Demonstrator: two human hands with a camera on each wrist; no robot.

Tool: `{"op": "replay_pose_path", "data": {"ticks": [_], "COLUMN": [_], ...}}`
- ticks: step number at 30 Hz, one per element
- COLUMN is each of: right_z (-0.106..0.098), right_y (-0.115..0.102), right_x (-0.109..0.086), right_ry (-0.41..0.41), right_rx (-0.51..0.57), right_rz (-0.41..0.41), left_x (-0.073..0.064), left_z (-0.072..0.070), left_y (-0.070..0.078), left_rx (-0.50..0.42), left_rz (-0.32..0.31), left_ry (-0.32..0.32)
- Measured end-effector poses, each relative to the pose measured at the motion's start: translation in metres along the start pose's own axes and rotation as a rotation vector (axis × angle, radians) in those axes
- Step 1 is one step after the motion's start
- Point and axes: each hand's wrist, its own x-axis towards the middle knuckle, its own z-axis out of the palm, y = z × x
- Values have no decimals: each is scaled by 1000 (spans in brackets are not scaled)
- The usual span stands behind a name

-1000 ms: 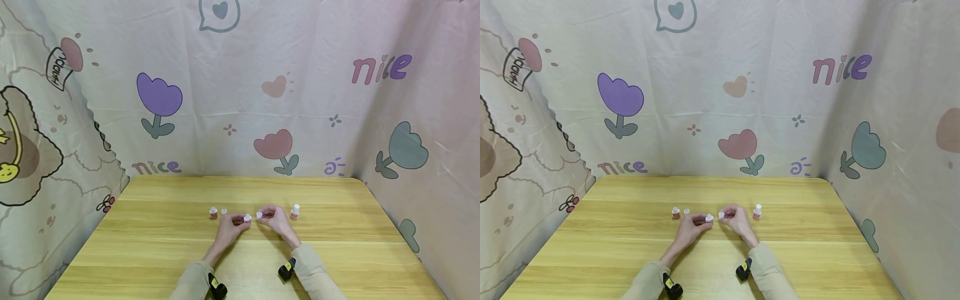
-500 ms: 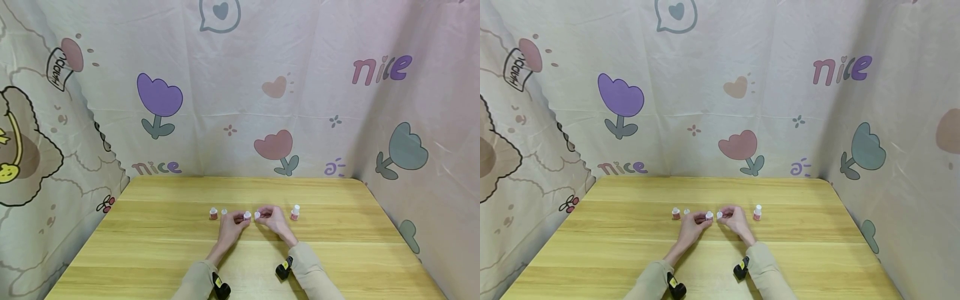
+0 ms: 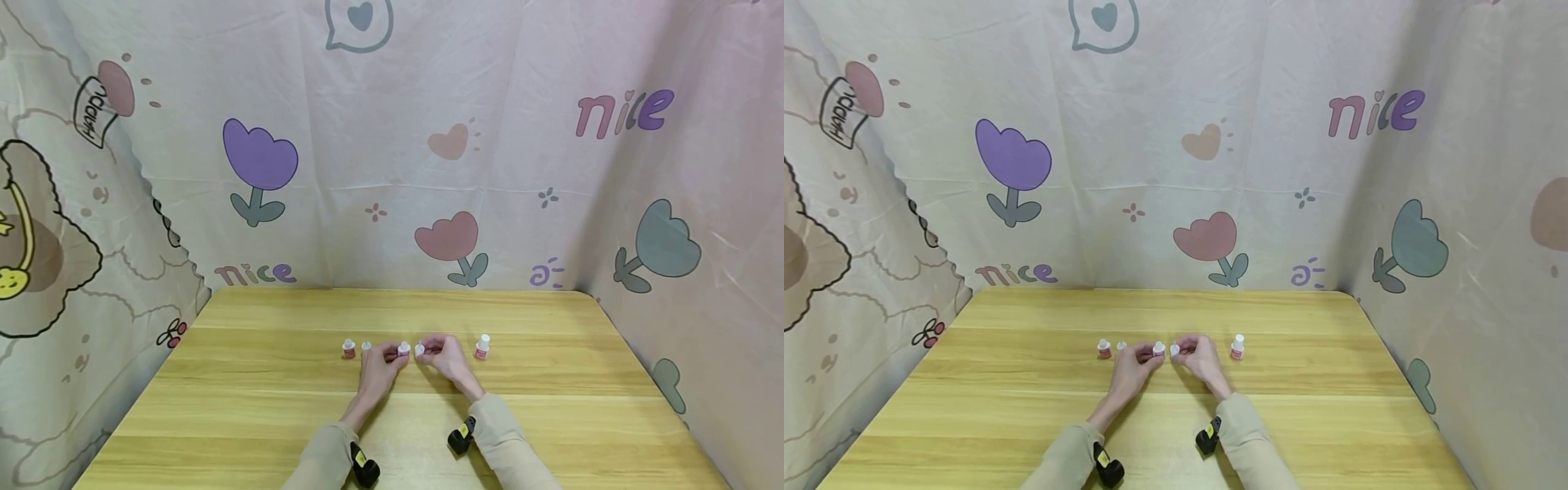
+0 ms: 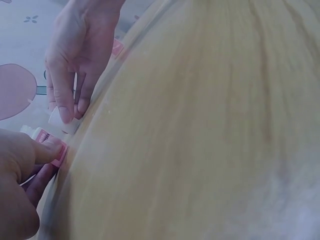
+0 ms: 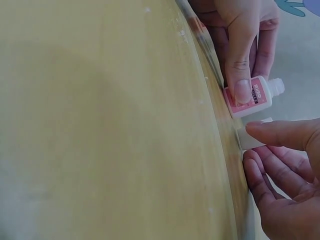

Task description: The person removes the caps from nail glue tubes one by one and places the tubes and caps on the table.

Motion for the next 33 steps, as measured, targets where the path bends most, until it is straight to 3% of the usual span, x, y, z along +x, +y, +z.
{"op": "replay_pose_path", "data": {"ticks": [16, 24, 33], "right_z": [3, -2, -2], "right_y": [0, 2, -1], "right_x": [3, -1, -3], "right_ry": [35, -15, -16], "right_rx": [-13, 21, 33], "right_rz": [9, -143, -31], "left_x": [2, 2, -2], "left_z": [1, 1, -2], "left_y": [1, 1, -1], "left_rx": [15, -5, -3], "left_rz": [-4, -1, 7], "left_ry": [18, 15, -1]}}
